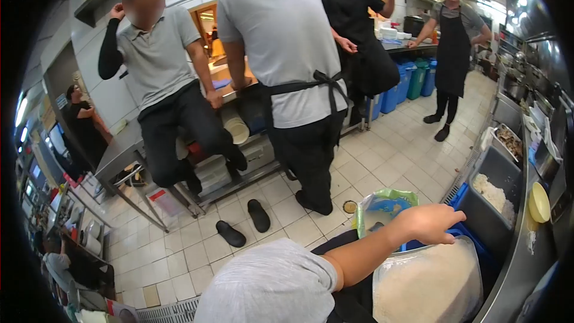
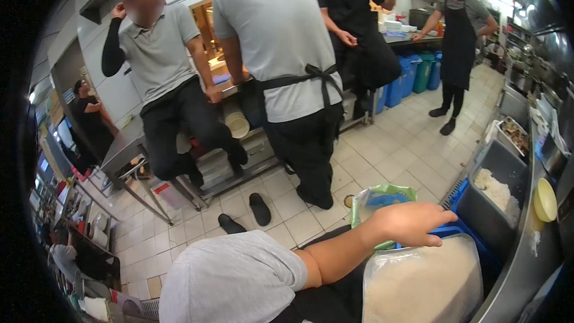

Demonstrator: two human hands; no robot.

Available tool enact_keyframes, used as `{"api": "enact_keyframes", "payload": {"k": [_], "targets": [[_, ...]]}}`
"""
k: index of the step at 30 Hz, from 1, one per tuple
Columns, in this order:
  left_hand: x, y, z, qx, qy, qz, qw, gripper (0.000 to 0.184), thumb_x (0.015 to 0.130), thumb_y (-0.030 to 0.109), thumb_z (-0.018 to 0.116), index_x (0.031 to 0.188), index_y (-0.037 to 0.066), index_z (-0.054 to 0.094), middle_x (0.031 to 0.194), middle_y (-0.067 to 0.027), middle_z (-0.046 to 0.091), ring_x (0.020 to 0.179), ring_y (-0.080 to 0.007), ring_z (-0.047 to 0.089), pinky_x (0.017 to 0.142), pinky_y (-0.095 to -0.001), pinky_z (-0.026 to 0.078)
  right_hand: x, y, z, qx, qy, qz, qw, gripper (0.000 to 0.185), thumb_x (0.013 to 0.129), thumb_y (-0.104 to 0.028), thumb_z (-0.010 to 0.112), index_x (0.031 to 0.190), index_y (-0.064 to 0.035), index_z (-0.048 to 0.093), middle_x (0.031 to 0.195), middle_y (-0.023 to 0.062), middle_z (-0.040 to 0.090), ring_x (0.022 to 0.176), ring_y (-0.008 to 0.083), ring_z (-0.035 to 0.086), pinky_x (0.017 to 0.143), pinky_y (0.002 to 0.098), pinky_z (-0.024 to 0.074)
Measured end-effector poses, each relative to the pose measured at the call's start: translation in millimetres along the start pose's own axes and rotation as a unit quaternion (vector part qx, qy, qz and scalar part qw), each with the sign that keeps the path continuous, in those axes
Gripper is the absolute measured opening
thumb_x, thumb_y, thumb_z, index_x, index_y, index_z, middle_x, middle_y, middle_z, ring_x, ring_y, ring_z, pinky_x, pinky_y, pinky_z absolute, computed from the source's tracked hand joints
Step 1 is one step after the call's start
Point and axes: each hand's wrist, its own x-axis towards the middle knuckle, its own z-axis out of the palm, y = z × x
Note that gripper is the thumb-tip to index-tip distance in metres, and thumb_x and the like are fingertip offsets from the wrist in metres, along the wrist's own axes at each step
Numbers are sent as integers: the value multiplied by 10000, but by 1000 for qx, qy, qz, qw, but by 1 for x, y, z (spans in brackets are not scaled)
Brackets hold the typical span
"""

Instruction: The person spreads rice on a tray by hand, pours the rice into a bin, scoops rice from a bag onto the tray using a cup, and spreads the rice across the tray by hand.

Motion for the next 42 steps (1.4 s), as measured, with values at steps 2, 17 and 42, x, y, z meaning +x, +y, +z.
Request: {"api": "enact_keyframes", "payload": {"k": [2, 17, 42], "targets": [[2, -2, 5, 13, -14, -6, 1000, 539, 842, 252, 636, 1297, 28, 456, 1159, -214, 572, 1107, -370, 534, 949, -419, 428, -5, 12, -15, -25, 22, 15, 999, 373, 888, -30, 356, 1210, 20, 536, 1297, 226, 499, 1227, 386, 451, 1033, 418, 360], [12, 7, 17, 14, -25, 45, 999, 536, 876, 278, 606, 1319, 36, 427, 1167, -231, 567, 1085, -388, 547, 928, -430, 437, -10, -6, -30, -30, -8, 39, 999, 328, 888, 32, 375, 1159, -5, 554, 1329, 234, 473, 1236, 403, 443, 1050, 423, 338], [-1, 42, 29, 7, -115, 106, 988, 561, 886, 290, 591, 1356, 50, 402, 1199, -218, 552, 1093, -380, 545, 922, -429, 443, -10, -16, -36, -20, -9, 50, 999, 320, 871, 59, 401, 1136, -16, 563, 1331, 218, 466, 1245, 392, 434, 1049, 438, 342]]}}
